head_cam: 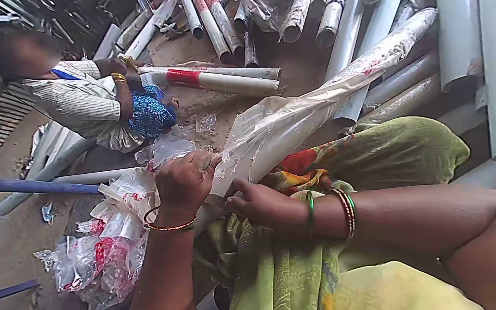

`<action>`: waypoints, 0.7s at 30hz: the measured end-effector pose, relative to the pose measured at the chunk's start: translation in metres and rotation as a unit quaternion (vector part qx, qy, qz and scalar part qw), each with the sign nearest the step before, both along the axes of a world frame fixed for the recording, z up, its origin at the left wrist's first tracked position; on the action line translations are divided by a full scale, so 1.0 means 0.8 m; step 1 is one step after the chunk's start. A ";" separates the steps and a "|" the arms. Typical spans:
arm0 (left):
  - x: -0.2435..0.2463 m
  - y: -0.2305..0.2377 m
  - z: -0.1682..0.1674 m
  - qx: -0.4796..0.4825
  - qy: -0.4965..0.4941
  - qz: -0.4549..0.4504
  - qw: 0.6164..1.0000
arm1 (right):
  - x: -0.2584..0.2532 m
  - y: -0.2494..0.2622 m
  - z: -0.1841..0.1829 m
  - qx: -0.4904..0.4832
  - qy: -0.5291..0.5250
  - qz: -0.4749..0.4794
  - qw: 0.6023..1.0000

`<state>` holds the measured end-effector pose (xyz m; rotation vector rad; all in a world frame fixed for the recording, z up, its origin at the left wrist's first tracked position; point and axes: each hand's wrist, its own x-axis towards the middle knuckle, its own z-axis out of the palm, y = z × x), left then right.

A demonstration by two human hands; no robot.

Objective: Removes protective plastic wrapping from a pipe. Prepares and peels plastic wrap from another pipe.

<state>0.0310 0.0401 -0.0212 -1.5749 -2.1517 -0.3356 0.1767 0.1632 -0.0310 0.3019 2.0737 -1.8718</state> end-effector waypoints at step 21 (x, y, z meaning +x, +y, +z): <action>-0.014 0.010 0.024 -0.042 -0.002 -0.007 0.999 | -0.029 -0.037 0.006 0.019 0.013 0.020 1.000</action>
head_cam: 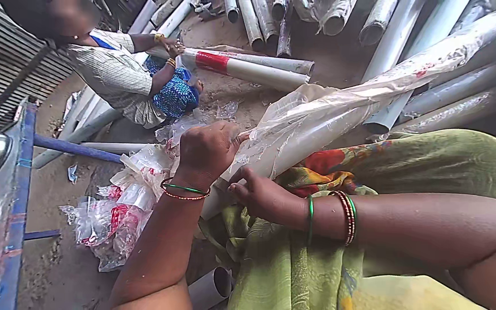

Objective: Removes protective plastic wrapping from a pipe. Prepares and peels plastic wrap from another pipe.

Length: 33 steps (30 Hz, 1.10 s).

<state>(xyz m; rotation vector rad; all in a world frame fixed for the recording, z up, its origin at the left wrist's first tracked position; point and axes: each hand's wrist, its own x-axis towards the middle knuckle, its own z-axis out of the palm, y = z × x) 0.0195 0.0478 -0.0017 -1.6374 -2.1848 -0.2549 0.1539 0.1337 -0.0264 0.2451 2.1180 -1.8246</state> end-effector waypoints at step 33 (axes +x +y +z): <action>-0.040 0.044 0.038 -0.001 0.071 -0.138 0.988 | -0.022 0.000 0.014 0.013 -0.015 0.028 0.999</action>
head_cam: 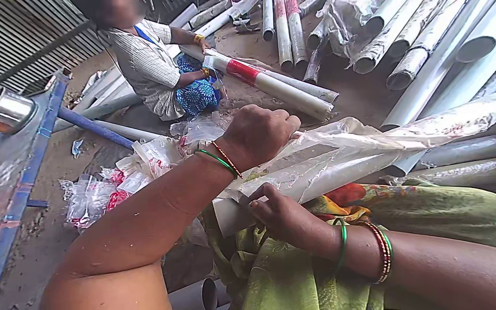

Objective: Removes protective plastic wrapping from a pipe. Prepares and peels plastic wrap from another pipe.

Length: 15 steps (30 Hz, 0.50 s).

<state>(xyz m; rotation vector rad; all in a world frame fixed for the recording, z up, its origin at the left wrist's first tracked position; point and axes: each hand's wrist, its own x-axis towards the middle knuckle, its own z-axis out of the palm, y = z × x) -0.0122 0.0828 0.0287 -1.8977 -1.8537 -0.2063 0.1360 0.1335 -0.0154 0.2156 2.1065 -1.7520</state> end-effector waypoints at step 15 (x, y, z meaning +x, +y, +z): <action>-0.029 0.006 -0.003 -0.009 -0.009 0.032 0.999 | 0.010 -0.006 0.005 0.001 -0.031 0.033 0.999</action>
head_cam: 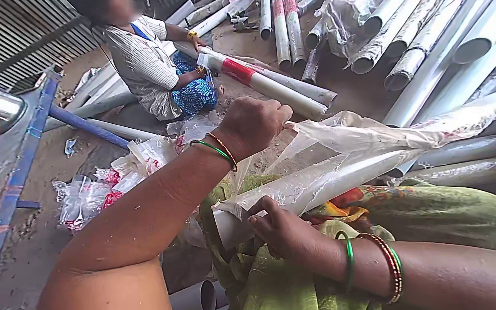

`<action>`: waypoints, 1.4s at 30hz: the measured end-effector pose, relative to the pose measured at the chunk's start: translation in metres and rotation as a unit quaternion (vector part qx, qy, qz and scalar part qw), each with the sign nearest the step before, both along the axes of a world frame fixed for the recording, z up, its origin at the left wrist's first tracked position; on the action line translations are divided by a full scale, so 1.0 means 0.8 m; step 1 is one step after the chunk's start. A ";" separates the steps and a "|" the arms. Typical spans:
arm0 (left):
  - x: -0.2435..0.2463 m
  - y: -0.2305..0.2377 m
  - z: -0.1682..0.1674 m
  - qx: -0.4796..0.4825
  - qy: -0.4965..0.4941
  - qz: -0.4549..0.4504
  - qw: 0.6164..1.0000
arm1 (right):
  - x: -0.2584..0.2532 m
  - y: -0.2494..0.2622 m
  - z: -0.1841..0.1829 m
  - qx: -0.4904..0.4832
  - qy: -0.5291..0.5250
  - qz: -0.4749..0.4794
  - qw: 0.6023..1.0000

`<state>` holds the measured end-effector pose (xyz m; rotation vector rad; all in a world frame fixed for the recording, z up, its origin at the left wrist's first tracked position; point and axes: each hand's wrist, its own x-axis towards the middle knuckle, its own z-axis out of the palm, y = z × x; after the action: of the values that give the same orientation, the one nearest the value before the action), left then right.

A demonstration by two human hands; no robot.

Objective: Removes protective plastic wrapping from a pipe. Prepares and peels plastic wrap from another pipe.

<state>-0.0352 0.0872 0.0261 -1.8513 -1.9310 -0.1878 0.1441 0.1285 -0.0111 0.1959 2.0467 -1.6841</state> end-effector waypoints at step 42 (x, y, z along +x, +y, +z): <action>0.225 -0.201 -0.208 0.289 -0.339 0.315 0.838 | 0.062 0.250 -0.107 0.328 0.102 -0.294 0.892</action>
<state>0.1447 -0.0740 -0.1403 -0.7202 -2.4366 -1.1811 0.1939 0.3288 -0.0969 0.9827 2.8633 -1.2503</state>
